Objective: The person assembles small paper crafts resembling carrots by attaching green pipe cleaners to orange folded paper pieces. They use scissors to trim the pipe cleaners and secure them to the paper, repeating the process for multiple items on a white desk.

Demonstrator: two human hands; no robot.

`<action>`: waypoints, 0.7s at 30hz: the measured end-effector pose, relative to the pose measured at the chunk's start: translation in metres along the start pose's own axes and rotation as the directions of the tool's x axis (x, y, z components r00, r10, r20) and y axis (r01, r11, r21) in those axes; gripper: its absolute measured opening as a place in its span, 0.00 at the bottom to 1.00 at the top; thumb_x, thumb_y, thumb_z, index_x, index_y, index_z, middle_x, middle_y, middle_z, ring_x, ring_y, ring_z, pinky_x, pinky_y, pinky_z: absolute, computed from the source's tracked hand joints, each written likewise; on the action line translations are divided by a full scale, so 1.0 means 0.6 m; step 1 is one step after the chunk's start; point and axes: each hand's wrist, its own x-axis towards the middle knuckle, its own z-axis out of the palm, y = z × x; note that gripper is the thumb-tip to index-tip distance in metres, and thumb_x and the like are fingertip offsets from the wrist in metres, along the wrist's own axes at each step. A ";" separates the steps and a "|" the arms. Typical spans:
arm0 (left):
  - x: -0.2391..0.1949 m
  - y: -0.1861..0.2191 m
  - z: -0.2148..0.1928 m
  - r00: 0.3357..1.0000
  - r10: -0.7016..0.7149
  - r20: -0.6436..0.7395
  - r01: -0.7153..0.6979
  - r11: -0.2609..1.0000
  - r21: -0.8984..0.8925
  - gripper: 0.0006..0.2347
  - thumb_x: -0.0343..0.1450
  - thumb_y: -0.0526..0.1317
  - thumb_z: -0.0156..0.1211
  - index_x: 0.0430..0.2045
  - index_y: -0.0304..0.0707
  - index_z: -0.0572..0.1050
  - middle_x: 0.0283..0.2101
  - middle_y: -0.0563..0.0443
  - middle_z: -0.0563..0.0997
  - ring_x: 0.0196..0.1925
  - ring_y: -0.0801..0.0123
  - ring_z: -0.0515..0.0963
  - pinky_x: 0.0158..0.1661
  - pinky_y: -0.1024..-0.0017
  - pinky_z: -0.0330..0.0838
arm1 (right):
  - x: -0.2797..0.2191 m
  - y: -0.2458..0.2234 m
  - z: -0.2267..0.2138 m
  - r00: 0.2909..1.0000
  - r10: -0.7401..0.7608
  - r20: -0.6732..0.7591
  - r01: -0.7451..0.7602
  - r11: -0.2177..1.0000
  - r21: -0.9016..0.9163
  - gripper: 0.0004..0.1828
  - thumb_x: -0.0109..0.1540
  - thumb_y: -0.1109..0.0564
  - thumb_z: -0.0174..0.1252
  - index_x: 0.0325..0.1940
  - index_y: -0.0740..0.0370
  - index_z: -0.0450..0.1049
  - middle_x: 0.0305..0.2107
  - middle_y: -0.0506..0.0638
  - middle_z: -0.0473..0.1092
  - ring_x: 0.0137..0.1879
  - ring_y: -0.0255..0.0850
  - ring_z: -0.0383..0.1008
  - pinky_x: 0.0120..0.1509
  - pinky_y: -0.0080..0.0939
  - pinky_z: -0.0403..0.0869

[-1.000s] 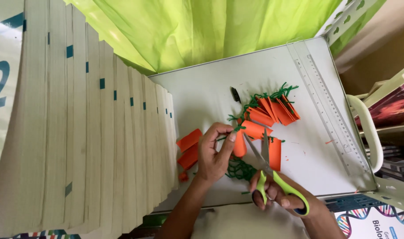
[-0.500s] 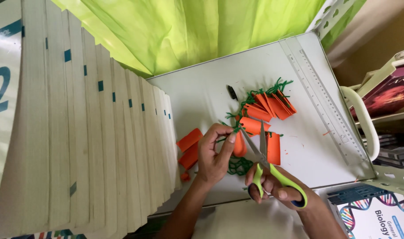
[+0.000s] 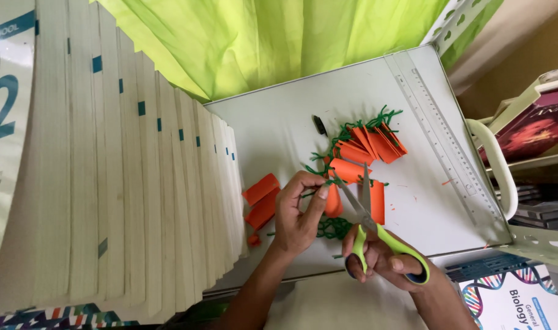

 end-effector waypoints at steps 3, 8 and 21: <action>-0.001 0.002 0.001 1.000 0.007 0.001 -0.007 1.000 -0.023 0.04 0.77 0.33 0.57 0.40 0.27 0.73 0.39 0.50 0.77 0.43 0.75 0.75 0.49 0.75 0.72 | -0.006 0.000 -0.016 1.000 -0.011 0.009 0.012 0.997 -0.072 0.48 0.52 0.28 0.71 0.55 0.72 0.69 0.32 0.52 0.68 0.37 0.42 0.69 0.38 0.39 0.63; 0.003 0.008 0.001 0.999 0.017 -0.043 -0.017 1.000 0.015 0.04 0.77 0.33 0.57 0.40 0.27 0.73 0.39 0.50 0.78 0.43 0.75 0.76 0.49 0.75 0.73 | -0.013 0.004 -0.015 0.999 -0.020 -0.026 0.017 0.995 -0.100 0.44 0.51 0.27 0.70 0.47 0.71 0.70 0.38 0.53 0.68 0.36 0.42 0.69 0.37 0.40 0.65; 0.006 0.004 0.015 0.999 0.017 -0.036 -0.015 0.999 0.045 0.04 0.77 0.33 0.58 0.39 0.28 0.74 0.38 0.51 0.76 0.41 0.77 0.74 0.46 0.77 0.71 | -0.014 0.000 -0.022 1.000 0.003 -0.011 -0.004 0.994 -0.113 0.48 0.51 0.26 0.70 0.52 0.73 0.72 0.33 0.51 0.68 0.35 0.41 0.70 0.37 0.38 0.64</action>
